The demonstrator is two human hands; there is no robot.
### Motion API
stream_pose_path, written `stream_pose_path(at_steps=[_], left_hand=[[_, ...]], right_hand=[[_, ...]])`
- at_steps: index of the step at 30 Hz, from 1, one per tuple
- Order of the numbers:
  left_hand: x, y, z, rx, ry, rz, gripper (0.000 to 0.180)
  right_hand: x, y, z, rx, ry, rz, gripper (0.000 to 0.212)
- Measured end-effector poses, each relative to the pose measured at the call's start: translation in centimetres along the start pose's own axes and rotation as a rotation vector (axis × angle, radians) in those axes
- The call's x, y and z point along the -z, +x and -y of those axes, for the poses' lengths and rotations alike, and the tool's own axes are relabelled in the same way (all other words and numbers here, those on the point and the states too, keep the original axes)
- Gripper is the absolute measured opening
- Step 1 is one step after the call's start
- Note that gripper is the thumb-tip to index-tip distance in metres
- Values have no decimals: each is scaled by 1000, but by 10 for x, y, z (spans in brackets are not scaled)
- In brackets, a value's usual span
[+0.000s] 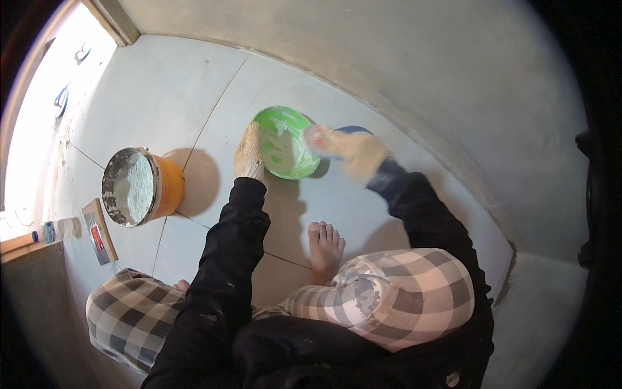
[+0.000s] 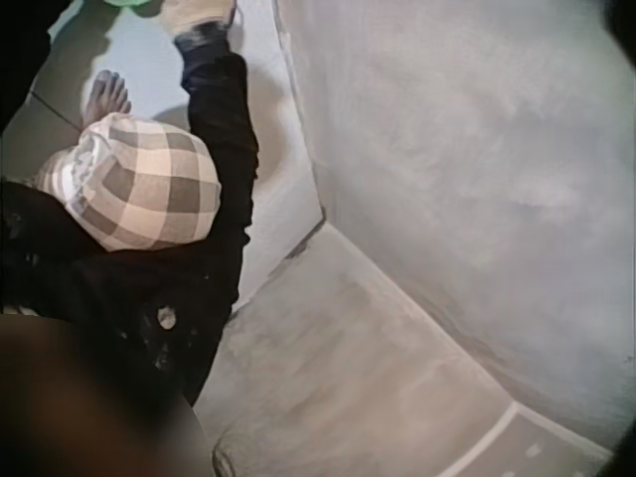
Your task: The person scoops white grout from a green bowl with a rubber float and spreads it into the gaps between white floor tiles. They repeatedly reload the float and work along the tile seams, smoothing the grout into the joints.
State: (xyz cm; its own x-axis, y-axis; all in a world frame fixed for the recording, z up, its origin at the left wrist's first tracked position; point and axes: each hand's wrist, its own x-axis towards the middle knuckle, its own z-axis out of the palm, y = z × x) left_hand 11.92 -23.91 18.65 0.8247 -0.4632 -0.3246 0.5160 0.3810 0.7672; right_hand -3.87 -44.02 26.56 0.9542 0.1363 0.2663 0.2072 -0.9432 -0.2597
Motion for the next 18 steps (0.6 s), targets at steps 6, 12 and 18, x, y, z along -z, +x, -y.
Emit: stream_pose_path(at_steps=[6,12,18], left_hand=[[-12,-4,10,-251,386,-136,57],[7,6,9,-98,143,-66,56],[12,5,17,-134,163,-15,53]], right_hand=[[-17,-32,38,-118,-174,423,53],[36,-47,10,-447,394,400,36],[13,-15,-24,-710,813,292,40]])
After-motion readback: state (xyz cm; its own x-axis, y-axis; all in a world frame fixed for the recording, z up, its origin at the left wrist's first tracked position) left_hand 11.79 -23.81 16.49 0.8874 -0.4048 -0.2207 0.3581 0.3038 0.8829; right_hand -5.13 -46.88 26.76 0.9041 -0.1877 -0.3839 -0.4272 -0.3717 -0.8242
